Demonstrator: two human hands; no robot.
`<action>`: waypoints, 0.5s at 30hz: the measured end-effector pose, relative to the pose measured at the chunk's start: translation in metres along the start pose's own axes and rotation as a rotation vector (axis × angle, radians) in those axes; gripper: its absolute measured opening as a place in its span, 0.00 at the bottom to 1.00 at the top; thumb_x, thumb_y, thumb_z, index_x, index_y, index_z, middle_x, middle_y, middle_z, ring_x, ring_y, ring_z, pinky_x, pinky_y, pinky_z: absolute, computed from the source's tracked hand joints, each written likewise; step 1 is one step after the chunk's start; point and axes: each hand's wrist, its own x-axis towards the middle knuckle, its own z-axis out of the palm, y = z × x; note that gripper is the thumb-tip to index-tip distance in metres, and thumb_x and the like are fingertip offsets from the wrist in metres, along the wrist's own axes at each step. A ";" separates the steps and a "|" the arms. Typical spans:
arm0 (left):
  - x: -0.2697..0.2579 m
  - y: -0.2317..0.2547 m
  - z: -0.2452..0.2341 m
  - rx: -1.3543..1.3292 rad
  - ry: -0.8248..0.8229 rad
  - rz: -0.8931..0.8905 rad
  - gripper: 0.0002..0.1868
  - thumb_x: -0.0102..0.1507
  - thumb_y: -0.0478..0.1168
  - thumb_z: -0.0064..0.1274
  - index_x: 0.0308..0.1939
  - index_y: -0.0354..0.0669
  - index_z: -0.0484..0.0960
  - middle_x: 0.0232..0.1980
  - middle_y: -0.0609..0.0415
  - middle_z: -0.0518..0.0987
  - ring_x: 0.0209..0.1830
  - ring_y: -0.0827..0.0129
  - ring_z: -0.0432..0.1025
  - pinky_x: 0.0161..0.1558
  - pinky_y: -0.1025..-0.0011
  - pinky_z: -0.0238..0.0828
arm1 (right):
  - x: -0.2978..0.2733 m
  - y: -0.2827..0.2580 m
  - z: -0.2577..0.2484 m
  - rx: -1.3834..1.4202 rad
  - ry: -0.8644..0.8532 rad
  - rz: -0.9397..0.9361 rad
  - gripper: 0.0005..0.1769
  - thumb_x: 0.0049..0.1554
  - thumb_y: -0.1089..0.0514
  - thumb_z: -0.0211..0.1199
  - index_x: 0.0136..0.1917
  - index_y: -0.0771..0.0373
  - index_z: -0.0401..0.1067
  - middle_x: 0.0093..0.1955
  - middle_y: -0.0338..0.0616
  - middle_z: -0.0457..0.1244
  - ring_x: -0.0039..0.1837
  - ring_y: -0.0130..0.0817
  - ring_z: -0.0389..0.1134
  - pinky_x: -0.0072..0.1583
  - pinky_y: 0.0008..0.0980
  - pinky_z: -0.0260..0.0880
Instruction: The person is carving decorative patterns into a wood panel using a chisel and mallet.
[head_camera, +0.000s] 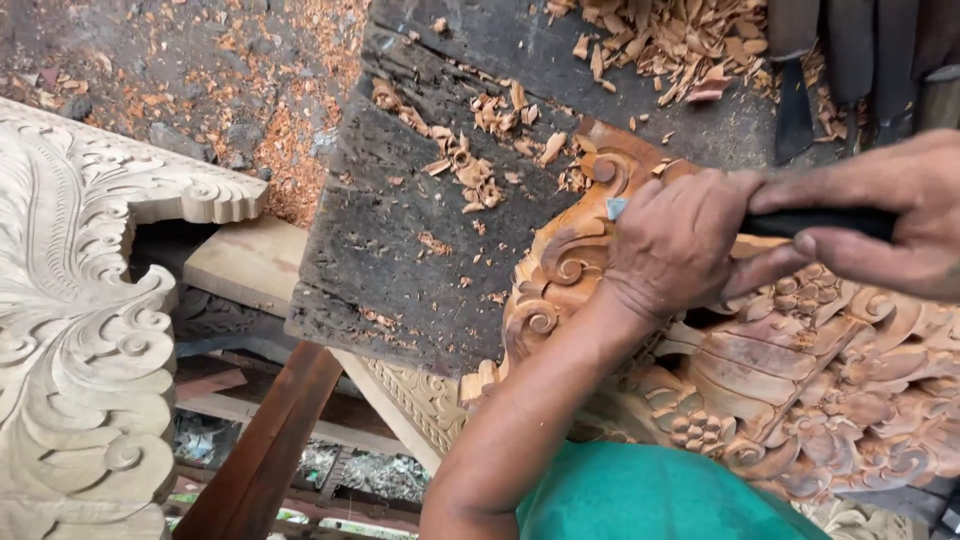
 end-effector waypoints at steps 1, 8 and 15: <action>0.000 -0.002 0.000 -0.051 0.029 0.034 0.35 0.65 0.64 0.58 0.63 0.43 0.70 0.47 0.56 0.78 0.43 0.67 0.76 0.45 0.68 0.68 | 0.001 0.001 -0.002 -0.115 0.033 -0.017 0.25 0.48 0.56 0.69 0.61 0.57 0.80 0.48 0.47 0.75 0.48 0.34 0.79 0.53 0.33 0.80; -0.011 -0.007 0.007 -0.096 0.044 -0.027 0.46 0.69 0.66 0.58 0.79 0.45 0.55 0.59 0.56 0.75 0.50 0.67 0.73 0.52 0.72 0.67 | 0.015 -0.012 -0.016 -0.039 0.059 0.018 0.23 0.53 0.59 0.65 0.62 0.56 0.80 0.48 0.45 0.75 0.48 0.32 0.76 0.53 0.31 0.80; -0.004 -0.005 0.001 -0.083 0.077 -0.041 0.51 0.64 0.67 0.60 0.76 0.39 0.55 0.56 0.51 0.76 0.46 0.65 0.74 0.46 0.70 0.66 | 0.022 0.012 -0.026 -0.065 -0.094 0.166 0.24 0.54 0.58 0.65 0.64 0.50 0.83 0.43 0.39 0.74 0.36 0.28 0.75 0.49 0.30 0.79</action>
